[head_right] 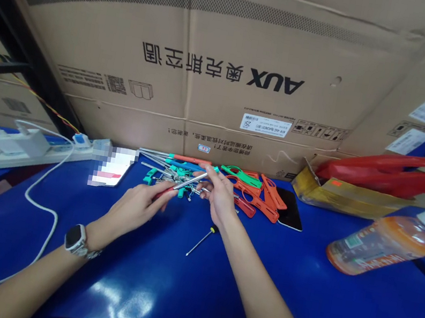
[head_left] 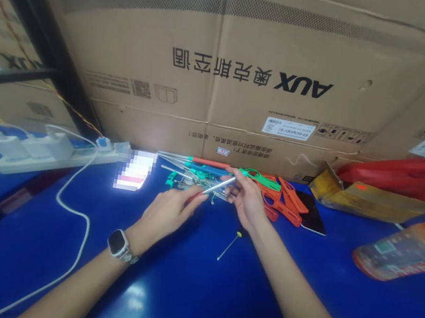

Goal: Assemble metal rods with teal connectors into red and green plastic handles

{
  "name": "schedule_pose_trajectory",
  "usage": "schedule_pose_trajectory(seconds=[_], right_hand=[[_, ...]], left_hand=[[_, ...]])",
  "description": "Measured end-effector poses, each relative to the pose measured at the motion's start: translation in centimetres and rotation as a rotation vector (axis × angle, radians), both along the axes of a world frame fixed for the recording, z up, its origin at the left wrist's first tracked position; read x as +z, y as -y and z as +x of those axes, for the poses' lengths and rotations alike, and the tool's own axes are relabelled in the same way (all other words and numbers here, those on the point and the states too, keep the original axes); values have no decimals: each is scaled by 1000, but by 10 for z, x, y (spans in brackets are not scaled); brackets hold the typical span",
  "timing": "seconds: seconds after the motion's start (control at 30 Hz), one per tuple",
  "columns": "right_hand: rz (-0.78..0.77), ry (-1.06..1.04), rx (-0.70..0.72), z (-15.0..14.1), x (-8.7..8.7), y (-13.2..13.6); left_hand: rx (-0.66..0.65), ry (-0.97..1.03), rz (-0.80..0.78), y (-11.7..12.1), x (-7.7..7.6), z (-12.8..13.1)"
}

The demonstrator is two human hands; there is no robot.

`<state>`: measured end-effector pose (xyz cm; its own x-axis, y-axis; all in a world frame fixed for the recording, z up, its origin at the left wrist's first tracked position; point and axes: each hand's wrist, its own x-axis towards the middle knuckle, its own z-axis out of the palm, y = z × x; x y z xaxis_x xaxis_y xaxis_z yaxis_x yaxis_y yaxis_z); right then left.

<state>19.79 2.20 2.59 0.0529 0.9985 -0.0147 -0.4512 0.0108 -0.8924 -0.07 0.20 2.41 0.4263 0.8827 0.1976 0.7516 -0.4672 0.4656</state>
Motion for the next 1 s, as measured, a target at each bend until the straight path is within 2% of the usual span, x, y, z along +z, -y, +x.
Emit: schedule_pose_trajectory(seconds=[0.17, 0.33, 0.5, 0.8, 1.0], right_hand=[[41, 81, 17, 2, 2, 2], [243, 204, -100, 11, 1, -1], [371, 327, -79, 15, 0, -3], [319, 234, 112, 20, -4, -9], [199, 151, 125, 14, -4, -5]], left_hand=[[14, -32, 57, 1, 1, 0], [16, -105, 108, 0, -1, -8], [-1, -184, 151, -1, -3, -13], [-25, -246, 166, 0, -3, -14], [6, -384, 253, -1, -5, -12]])
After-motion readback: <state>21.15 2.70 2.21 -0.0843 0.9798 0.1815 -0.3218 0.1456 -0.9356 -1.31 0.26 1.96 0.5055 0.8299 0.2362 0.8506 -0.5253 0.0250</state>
